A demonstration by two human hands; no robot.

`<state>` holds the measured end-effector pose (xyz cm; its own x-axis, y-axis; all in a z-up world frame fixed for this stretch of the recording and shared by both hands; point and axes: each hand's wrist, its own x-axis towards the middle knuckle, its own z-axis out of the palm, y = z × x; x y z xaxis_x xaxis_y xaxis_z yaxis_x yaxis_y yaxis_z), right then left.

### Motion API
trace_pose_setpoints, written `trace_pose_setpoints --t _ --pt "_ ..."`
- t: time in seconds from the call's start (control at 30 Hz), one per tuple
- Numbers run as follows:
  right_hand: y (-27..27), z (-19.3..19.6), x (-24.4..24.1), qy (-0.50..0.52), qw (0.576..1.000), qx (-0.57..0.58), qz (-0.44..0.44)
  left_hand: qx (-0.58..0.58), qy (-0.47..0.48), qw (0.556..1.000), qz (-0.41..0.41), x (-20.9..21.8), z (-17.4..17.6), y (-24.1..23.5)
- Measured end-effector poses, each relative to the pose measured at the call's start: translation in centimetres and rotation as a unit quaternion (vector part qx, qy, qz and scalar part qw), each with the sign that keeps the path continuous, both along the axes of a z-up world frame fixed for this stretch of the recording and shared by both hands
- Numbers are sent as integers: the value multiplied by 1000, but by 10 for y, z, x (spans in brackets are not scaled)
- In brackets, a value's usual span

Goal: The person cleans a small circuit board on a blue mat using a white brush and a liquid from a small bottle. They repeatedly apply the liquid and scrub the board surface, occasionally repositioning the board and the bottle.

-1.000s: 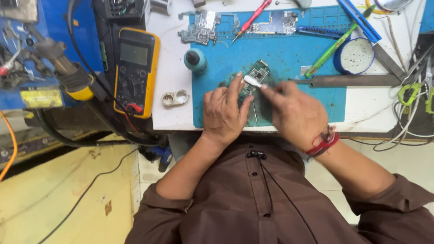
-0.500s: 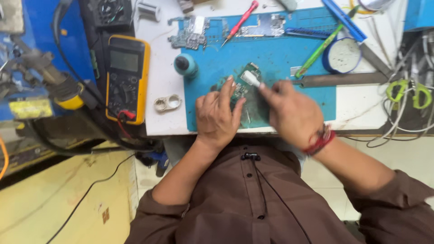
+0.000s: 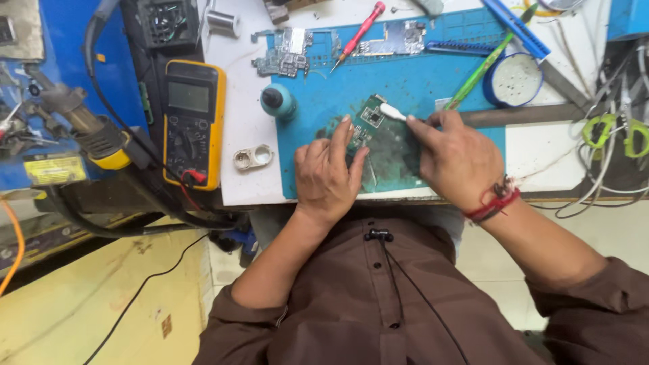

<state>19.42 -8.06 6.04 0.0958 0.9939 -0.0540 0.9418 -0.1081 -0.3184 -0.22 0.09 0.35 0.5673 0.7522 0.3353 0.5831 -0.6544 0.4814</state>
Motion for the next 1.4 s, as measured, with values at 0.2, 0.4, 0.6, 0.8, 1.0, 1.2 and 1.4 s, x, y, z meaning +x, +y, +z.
trace_pose_setpoints --t 0.2,0.4,0.6,0.8,1.0,1.2,1.4 --pt "7 3 1 5 1000 -11 8 3 1 1000 -2 1 1 1" --pt "17 0 2 -7 999 34 28 16 3 1000 -4 0 3 2" --pt "24 15 -8 -31 999 29 12 35 33 999 -15 1 11 2" --pt "23 8 -16 -33 999 36 -7 55 49 997 -21 2 9 -3" --pt "27 9 -16 -32 999 21 -13 47 47 998 -20 1 9 0" --pt "34 17 -14 -42 999 -4 -20 41 45 998 -24 5 12 4" --pt "25 3 -16 -35 999 -3 -20 38 55 997 -25 4 9 0"
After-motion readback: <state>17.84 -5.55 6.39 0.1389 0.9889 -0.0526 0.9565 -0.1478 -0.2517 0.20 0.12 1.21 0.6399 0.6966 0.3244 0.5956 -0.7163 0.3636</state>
